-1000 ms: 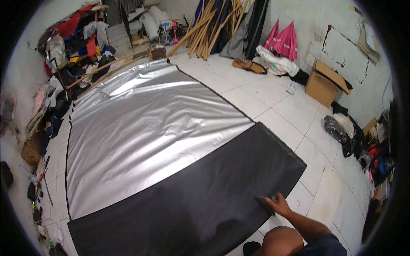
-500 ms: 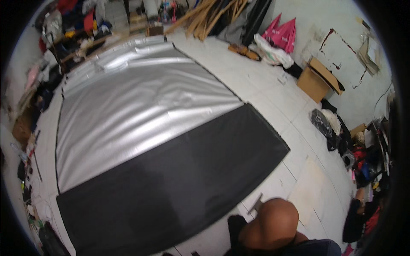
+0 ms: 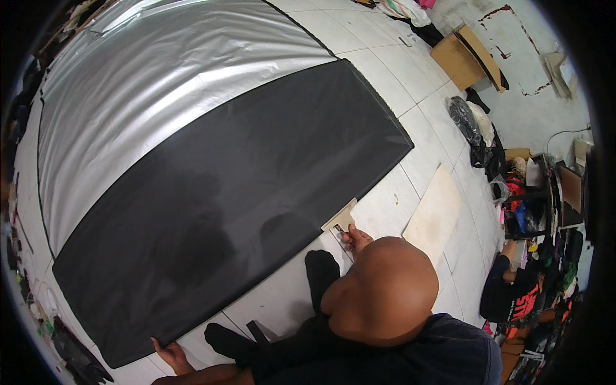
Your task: The person smooths and straightens a piece of black fabric over a large silver sheet by hand. They use a heavy weight to hold one end down, repositioning the weight as they align the fabric edges.
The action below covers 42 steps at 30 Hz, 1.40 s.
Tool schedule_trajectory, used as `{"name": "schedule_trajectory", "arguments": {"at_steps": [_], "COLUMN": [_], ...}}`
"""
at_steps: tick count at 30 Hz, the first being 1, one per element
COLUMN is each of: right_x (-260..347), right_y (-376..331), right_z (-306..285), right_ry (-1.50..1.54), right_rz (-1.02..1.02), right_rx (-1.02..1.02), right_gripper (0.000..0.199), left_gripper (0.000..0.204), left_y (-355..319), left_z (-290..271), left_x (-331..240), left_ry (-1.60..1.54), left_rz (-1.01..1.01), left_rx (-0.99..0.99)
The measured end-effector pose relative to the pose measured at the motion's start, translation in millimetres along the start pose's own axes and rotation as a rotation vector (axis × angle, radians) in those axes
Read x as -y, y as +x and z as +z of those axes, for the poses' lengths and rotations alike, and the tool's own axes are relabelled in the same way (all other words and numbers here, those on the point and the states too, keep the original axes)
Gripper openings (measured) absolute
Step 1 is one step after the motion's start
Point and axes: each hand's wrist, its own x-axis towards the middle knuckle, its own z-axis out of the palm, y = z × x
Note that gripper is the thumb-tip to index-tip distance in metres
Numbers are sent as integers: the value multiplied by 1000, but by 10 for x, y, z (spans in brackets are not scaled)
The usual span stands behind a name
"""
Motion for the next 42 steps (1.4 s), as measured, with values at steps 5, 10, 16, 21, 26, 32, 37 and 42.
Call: {"name": "schedule_trajectory", "arguments": {"at_steps": [5,10,16,21,26,32,37,42], "right_x": [76,261,-29,-120,307,1186,1747,1233], "right_y": [-47,-4,2138,2844,2497,1715,2416,3585], "right_z": [191,292,-1419,-2271,-2235,-1427,-876,222], "right_ry": [-698,-482,-477,-134,-247,-263,-351,-616], "right_rz": [-175,44,-5,-416,-579,-776,-714,-706], "right_rx": [42,78,-124,-394,-477,-351,-315,-188], "right_gripper": [51,48,45,36,30,30,33,88], "left_gripper": [51,42,38,32,31,51,56,78], "left_y": [-74,-216,382,348,-141,-846,-302,852], "left_z": [40,502,-89,-143,-25,340,1390,2404], "left_x": [14,-107,-693,-799,-969,-1781,-2368,-2176], "left_ry": [34,-13,-62,13,220,400,504,478], "left_rz": [17,46,166,244,412,599,687,470], "left_rx": [-95,-11,-152,-218,-316,-242,-415,-114]}}
